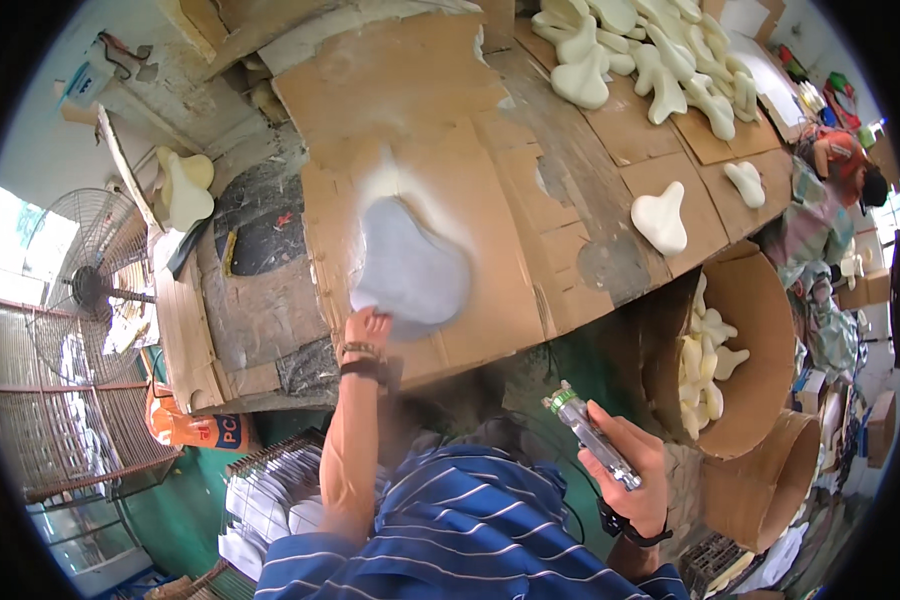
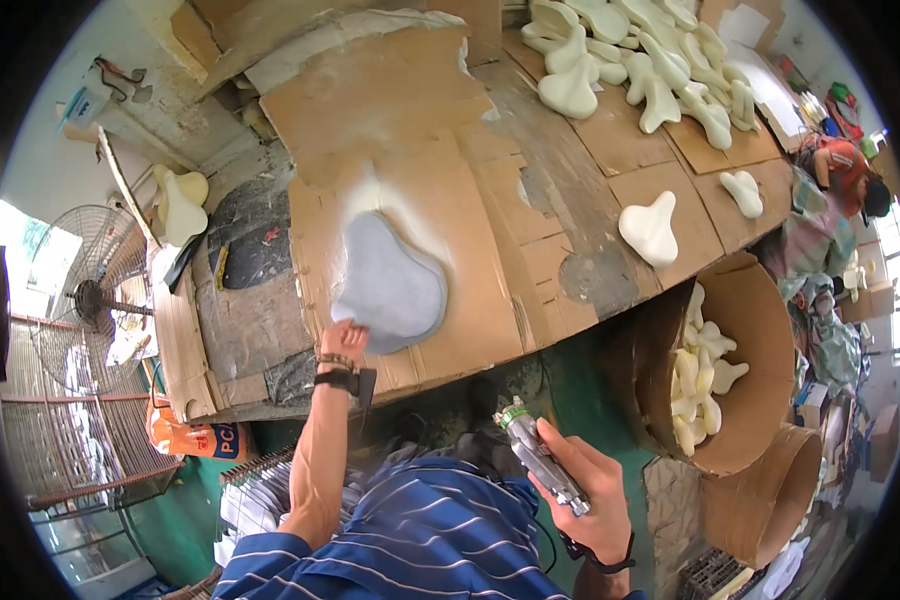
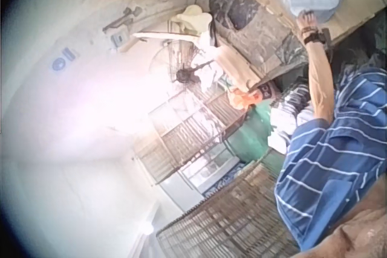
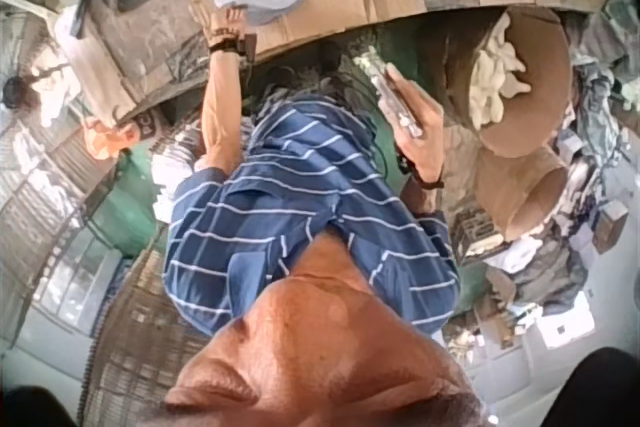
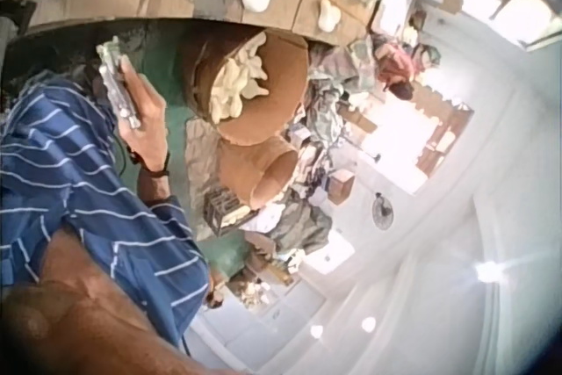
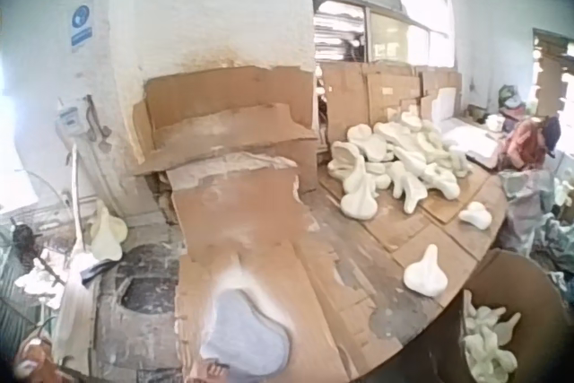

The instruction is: The person repeatedly picks up white, irregularly shaped objects from a metal drying rack and places them on a cardboard workbench. They then use a handheld spray gun to coat the objects with a grey substance before returning them to the rack. This cycle is performed multiple times throughout the video.

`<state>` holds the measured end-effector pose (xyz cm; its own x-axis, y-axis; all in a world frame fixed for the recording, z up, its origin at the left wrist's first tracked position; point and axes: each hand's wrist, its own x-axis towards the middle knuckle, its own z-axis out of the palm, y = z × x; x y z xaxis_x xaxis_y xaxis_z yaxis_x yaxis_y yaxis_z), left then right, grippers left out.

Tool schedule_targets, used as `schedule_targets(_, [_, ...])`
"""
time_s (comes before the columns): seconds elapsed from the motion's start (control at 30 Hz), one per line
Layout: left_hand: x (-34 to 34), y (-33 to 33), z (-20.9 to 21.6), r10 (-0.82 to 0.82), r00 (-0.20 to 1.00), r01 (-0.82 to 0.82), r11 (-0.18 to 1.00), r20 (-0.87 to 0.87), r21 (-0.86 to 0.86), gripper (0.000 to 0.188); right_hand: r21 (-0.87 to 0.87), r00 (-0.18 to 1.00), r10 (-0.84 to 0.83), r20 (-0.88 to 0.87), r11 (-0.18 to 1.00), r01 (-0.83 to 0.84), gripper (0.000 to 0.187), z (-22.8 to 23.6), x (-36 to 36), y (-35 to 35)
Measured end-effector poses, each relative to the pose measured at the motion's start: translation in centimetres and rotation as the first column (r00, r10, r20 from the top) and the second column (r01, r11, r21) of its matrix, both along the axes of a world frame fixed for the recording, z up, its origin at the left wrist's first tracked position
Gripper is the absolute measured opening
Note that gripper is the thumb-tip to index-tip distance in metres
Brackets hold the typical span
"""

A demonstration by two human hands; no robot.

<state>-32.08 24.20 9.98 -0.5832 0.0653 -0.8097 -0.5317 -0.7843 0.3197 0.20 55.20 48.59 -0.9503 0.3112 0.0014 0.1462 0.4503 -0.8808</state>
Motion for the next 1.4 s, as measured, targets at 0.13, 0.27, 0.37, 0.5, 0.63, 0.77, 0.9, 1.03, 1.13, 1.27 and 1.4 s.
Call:
schedule_targets(0.13, [-5.3, 7.0, 10.7, -0.082, 0.897, 0.103, 0.994, -0.434, 0.024, 0.021, 0.007, 0.998, 0.066, 0.004, 0.998, -0.066, 0.053, -1.3, -0.8, 1.4])
schedule_targets(0.27, [-5.6, 8.1, 25.8, 0.096, 0.711, -0.098, 0.994, -0.697, 0.037, 0.045, -0.034, 0.990, 0.131, 0.046, 0.991, -0.129, 0.053, -1.8, -2.2, 2.1])
schedule_targets(0.37, [-2.7, 5.1, 32.2, 0.147, 0.598, -0.140, 0.987, -0.788, 0.077, 0.045, -0.058, 0.978, 0.203, 0.040, 0.978, -0.201, 0.052, -2.6, -3.6, 2.1])
schedule_targets(0.5, [3.2, -3.0, 29.5, 0.282, 0.514, -0.208, 0.957, -0.810, 0.201, 0.035, -0.020, 0.912, 0.390, 0.130, 0.920, -0.391, 0.056, -4.3, -6.2, 2.0])
schedule_targets(0.63, [11.8, -5.0, 28.5, 0.418, 0.557, -0.425, 0.886, -0.718, 0.186, 0.033, 0.025, 0.893, 0.448, 0.046, 0.893, -0.449, 0.047, -12.3, -9.3, 1.3])
schedule_targets(0.77, [22.3, -6.8, 28.9, 0.609, 0.534, -0.655, 0.737, -0.587, 0.169, 0.044, 0.077, 0.802, 0.463, 0.378, 0.847, -0.526, 0.041, -19.7, -12.6, -0.6])
schedule_targets(0.9, [31.5, -8.9, 26.9, 0.786, 0.405, -0.825, 0.534, -0.467, 0.184, 0.040, 0.192, 0.766, 0.531, 0.362, 0.762, -0.619, 0.040, -30.0, -13.9, -0.2])
schedule_targets(1.03, [40.7, -11.9, 25.0, 0.864, 0.189, -0.928, 0.312, -0.468, 0.202, 0.038, 0.233, 0.796, 0.529, 0.294, 0.768, -0.596, 0.025, -33.3, -13.1, 0.6])
schedule_targets(1.13, [47.3, -14.0, 24.1, 0.860, 0.013, -0.963, 0.148, -0.510, 0.225, 0.052, 0.298, 0.702, 0.521, 0.486, 0.656, -0.693, 0.040, -33.9, -13.7, 1.0])
schedule_targets(1.27, [55.2, -17.1, 24.5, 0.825, -0.165, -0.971, -0.041, -0.541, 0.234, 0.064, 0.307, 0.728, 0.590, 0.349, 0.662, -0.684, 0.020, -32.1, -12.3, -0.1])
schedule_targets(1.4, [64.4, -19.0, 23.6, 0.775, -0.333, -0.943, -0.271, -0.537, 0.194, 0.062, 0.330, 0.592, 0.634, 0.497, 0.494, -0.805, 0.024, -25.2, -7.5, -7.1])
